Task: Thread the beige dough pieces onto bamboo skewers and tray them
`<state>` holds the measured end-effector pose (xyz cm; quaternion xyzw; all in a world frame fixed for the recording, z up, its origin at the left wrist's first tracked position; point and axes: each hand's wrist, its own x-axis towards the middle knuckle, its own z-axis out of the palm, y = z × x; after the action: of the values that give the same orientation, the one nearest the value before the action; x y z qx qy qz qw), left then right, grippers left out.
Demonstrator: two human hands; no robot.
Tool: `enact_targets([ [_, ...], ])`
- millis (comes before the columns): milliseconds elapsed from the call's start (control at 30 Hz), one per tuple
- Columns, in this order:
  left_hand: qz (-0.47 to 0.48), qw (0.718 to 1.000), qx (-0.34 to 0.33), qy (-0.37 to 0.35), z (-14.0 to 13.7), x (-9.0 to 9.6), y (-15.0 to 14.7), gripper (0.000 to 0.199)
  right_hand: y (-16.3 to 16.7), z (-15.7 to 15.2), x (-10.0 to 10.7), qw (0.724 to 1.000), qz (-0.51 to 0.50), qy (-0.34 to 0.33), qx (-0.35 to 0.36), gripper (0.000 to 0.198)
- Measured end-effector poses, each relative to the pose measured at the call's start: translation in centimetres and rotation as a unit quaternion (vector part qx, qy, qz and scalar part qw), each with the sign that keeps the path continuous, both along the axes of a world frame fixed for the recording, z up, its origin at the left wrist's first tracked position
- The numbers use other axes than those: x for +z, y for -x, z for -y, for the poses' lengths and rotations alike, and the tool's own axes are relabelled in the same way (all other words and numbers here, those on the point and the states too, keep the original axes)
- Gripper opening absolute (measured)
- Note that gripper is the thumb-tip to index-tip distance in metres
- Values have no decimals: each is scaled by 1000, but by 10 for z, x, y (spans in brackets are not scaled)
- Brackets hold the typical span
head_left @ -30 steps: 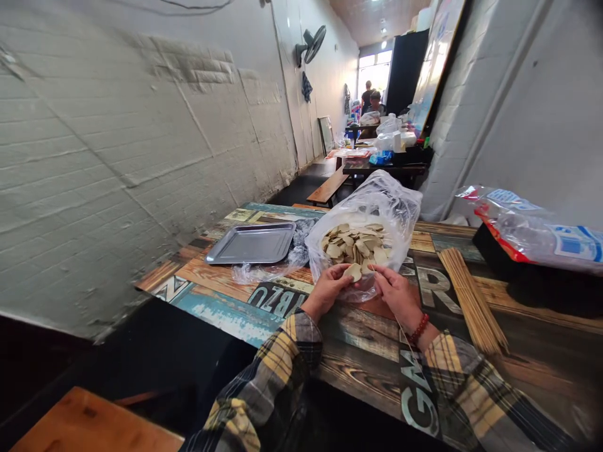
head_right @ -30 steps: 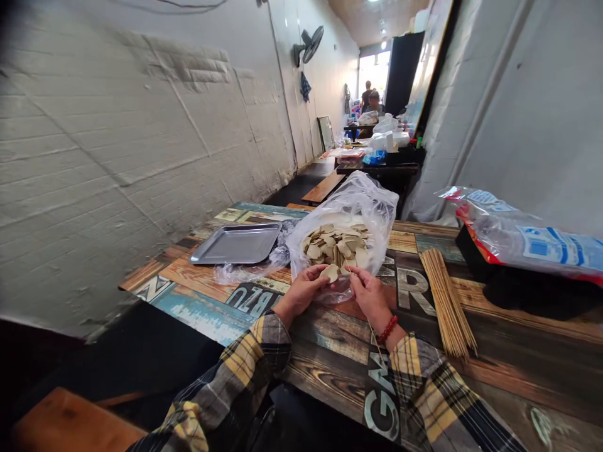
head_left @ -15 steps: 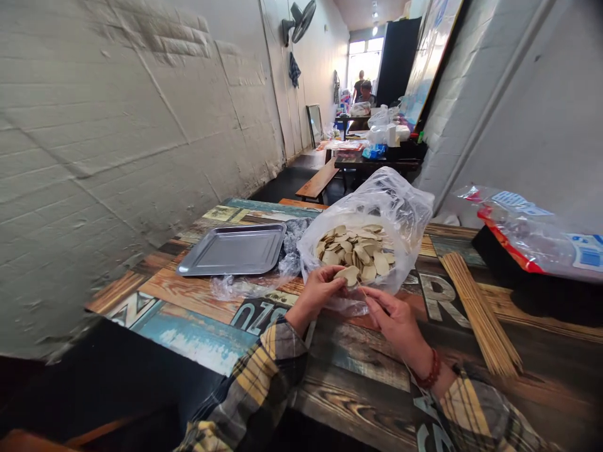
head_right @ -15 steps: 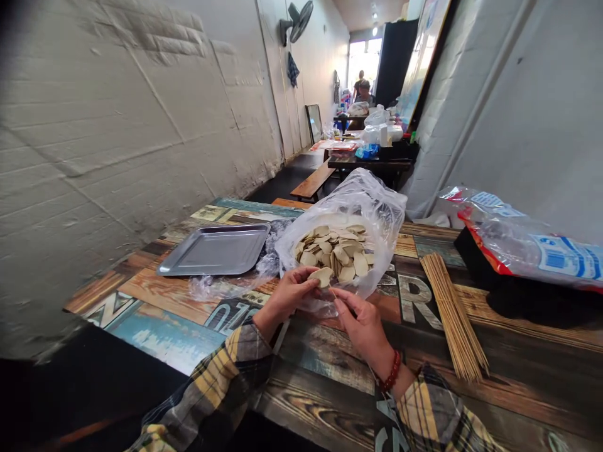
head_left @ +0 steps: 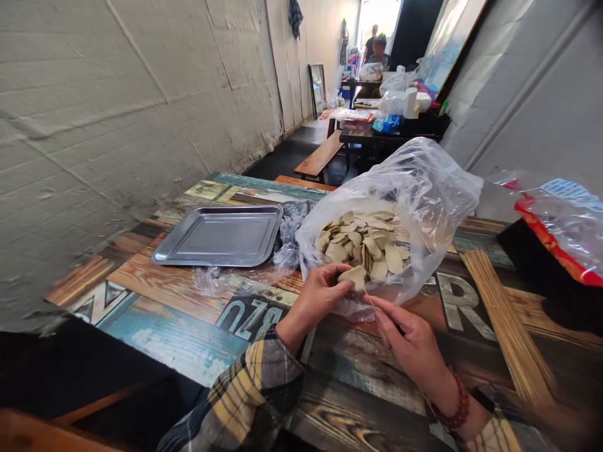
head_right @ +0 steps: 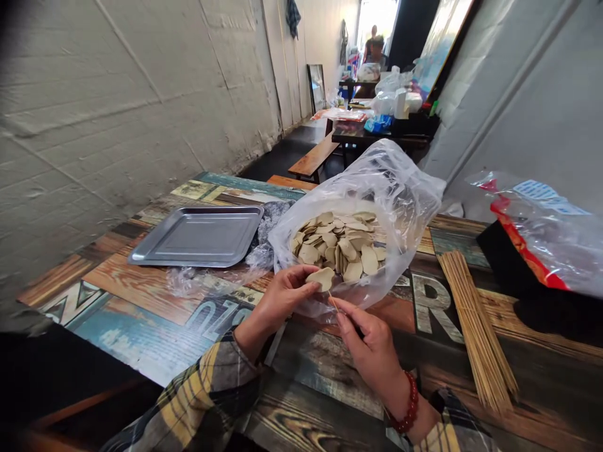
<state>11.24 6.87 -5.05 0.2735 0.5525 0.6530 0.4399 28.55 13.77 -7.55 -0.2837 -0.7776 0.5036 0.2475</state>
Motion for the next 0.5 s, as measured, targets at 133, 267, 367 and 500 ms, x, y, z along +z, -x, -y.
enact_targets([
  [133, 17, 1000, -10, -2, 0, 2, -1, 40, 0, 1, -4, 999, 6, 48, 24, 40],
  [267, 0, 1000, -9, -5, 1, 3, -2, 35, 1, 0, -7, 998, 1, 54, 18, 41],
  [367, -13, 1000, -9, -2, 2, 2, -3, 31, 2, 0, -7, 999, -2, 52, 15, 41],
  [500, -17, 1000, -5, -5, 2, 2, -2, 30, 4, -1, -7, 998, -6, 55, 20, 41],
])
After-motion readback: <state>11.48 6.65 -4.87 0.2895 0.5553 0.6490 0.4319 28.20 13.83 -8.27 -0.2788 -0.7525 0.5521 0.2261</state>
